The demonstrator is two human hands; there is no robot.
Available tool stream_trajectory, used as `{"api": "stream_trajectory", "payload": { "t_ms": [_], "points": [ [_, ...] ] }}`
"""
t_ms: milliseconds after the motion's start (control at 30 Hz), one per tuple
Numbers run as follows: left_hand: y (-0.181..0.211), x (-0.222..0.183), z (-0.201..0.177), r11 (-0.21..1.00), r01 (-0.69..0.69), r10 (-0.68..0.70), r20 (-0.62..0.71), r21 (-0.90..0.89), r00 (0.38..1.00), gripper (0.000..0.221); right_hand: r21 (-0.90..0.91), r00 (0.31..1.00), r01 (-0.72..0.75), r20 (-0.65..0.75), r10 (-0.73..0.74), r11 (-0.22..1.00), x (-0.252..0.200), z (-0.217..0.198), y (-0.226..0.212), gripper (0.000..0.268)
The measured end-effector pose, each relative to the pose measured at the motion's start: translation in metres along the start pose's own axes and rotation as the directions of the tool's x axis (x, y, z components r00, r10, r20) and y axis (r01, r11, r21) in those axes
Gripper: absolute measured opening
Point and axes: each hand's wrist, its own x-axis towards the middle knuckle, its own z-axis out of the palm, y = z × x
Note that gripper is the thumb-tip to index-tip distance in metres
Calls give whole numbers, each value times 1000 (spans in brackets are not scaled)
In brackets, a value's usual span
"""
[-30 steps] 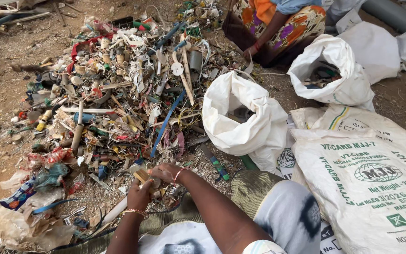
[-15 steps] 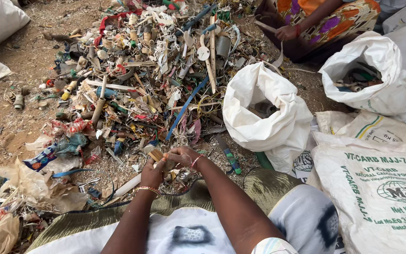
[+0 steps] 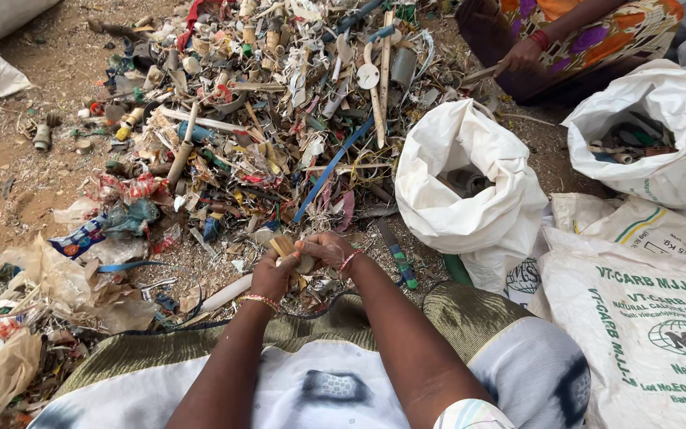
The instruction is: The person sorts through a pile of waste by hand, picking out pieces of plastic and paper and placing them into white bags.
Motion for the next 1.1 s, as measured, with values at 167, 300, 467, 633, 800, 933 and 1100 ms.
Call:
{"api": "stream_trajectory", "payload": {
  "t_ms": [167, 300, 467, 633, 800, 933, 1100],
  "points": [
    [6, -4, 12, 969, -115, 137, -89, 217, 987, 29, 66, 990, -128, -49, 131, 990, 6, -21, 13, 56],
    [14, -1, 13, 996, -86, 84, -178, -8, 980, 31, 2, 913, -214, -355, 201, 977, 17, -73, 59, 66],
    [31, 8, 2, 946, -139, 56, -275, -294, 960, 26, 315, 804, -234, -469, 366, 920, 21, -127, 133, 24],
    [33, 9, -2, 943, -106, 5, -303, -316, 953, 28, -799, 860, -499, -503, 82, 335, 24, -75, 142, 20],
    [21, 12, -8, 937, -97, -12, -311, -334, 950, 30, -1000, 1000, -20, -20, 12, -2, 53, 33, 113, 27],
    [13, 15, -15, 944, -84, -14, -293, -319, 956, 30, -985, 974, 148, 130, 184, -86, 61, 76, 108, 22],
    [12, 15, -15, 965, -67, -19, -319, -256, 948, 30, -994, 999, -30, -34, 36, -104, 51, 30, 103, 49]
  ]
}}
